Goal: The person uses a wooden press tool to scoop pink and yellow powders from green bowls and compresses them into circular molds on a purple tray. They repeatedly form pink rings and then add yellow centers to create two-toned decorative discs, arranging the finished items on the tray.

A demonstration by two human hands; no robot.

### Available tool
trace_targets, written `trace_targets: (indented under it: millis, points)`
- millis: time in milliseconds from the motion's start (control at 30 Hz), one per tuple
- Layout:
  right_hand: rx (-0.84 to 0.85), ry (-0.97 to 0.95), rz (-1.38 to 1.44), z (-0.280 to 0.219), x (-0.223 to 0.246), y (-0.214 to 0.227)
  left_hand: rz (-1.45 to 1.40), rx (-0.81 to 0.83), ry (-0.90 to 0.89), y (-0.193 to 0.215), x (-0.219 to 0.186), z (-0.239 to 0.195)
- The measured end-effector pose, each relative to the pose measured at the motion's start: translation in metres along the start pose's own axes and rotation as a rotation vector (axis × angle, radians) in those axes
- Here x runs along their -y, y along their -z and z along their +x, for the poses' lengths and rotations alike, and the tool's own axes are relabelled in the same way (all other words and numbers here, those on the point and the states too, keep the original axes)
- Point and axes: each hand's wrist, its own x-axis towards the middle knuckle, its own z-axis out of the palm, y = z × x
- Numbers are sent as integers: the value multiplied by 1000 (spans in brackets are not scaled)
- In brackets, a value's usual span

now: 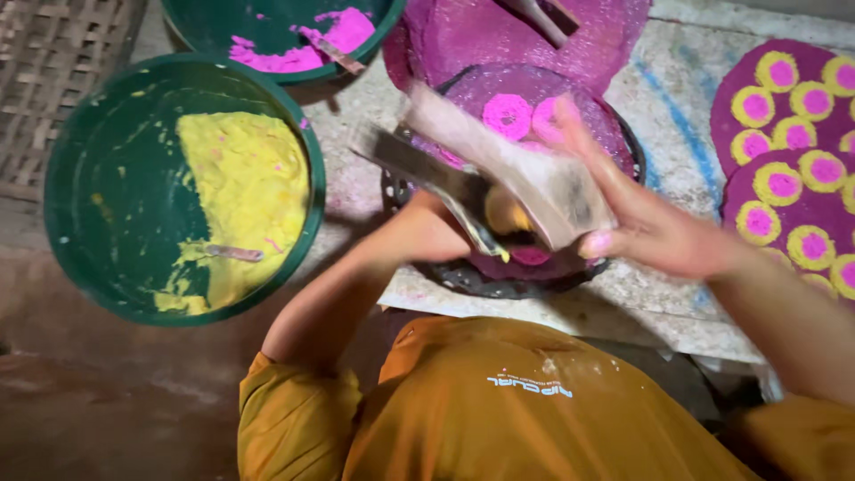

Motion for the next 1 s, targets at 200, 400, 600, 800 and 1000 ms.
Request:
trace_targets:
  millis: [200,400,600,800,1000]
  points:
    - [248,-686,706,-71,-102,63,-716,145,-360,43,9,43]
    - [342,-935,712,-57,-108,61,-1612,-76,-516,4,65,81]
    - [292,-1039,119,-24,-113,59,-1669,-259,-517,1,139,105]
    - [143,-911,248,-4,-119,17,-1740,-221,-535,16,175,104]
    - [164,-919,301,-12,-127,16,-1745,-280,-510,10,176,96]
